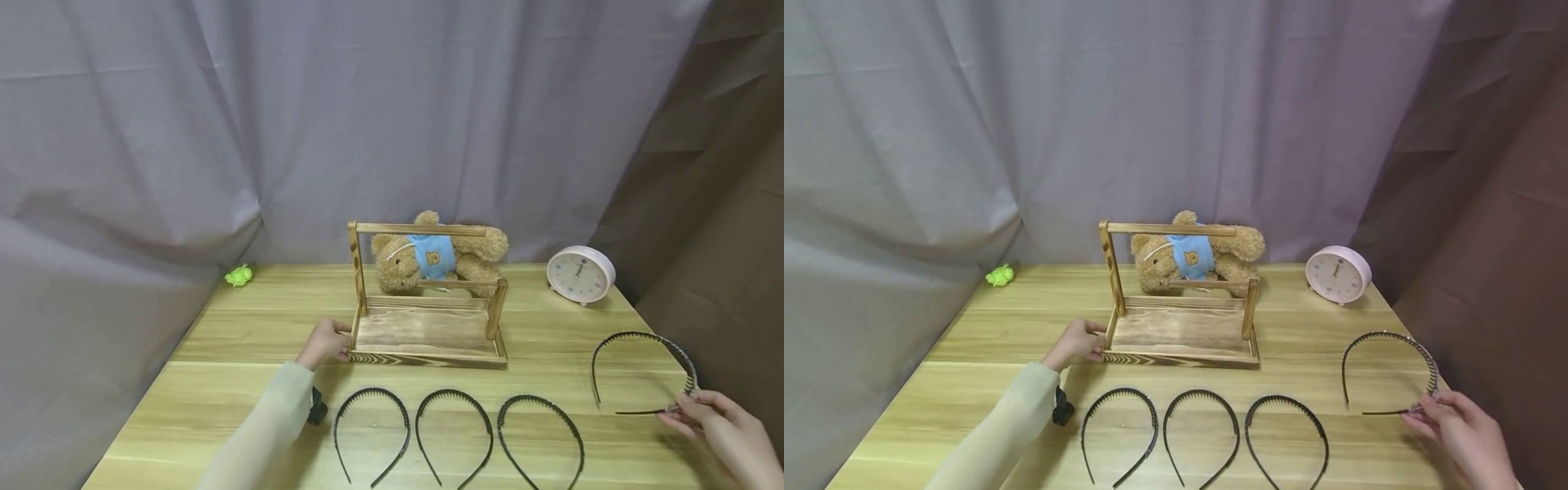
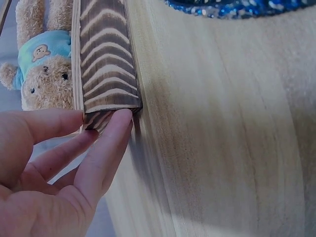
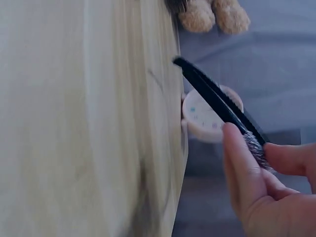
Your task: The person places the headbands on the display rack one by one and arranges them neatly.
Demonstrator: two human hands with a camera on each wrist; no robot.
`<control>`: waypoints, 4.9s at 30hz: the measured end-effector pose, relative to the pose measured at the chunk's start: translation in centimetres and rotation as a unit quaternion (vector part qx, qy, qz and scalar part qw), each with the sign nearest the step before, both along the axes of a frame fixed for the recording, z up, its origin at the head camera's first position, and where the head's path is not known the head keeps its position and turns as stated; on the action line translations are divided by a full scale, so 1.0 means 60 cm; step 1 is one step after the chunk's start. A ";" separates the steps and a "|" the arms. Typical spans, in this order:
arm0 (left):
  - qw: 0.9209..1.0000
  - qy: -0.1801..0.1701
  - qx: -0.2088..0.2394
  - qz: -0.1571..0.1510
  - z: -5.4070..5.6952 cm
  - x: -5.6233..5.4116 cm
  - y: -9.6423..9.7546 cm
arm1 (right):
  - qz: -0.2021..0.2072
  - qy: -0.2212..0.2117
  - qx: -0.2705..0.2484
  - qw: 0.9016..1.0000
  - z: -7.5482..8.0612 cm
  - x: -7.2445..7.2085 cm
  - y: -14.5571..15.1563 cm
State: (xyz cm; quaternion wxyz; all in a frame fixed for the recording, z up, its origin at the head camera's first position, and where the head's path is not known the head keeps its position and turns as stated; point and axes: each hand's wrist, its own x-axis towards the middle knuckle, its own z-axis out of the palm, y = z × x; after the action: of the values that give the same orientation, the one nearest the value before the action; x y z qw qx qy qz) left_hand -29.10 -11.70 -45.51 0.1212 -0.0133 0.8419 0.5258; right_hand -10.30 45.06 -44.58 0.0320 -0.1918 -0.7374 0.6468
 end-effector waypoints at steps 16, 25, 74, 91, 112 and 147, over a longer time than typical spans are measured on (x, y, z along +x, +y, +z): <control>1.000 0.005 -0.017 0.010 0.002 0.000 0.001 | -0.100 0.287 -0.111 0.946 0.069 -0.092 -0.149; 1.000 0.005 -0.027 0.013 0.003 0.002 0.005 | -0.124 0.319 -0.127 0.931 0.097 -0.147 -0.195; 0.999 0.000 -0.003 0.040 -0.004 0.001 0.008 | -0.109 0.362 -0.100 0.920 0.116 -0.261 -0.314; 0.999 0.010 -0.007 0.038 0.001 0.002 0.005 | -0.088 0.335 -0.054 0.936 0.116 -0.283 -0.365; 0.999 0.010 -0.011 0.042 -0.001 -0.001 0.005 | -0.048 0.338 0.013 0.940 0.142 -0.271 -0.441; 0.999 0.025 -0.028 0.039 0.001 0.002 0.007 | 0.002 0.317 0.020 0.948 0.115 -0.313 -0.513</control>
State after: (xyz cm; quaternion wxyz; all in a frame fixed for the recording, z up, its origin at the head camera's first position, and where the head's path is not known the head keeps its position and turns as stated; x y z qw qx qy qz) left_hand -29.00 -11.28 -45.43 0.0793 -0.0368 0.8577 0.5067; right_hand -29.08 14.27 -37.70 0.2665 0.0252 -0.7022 0.6597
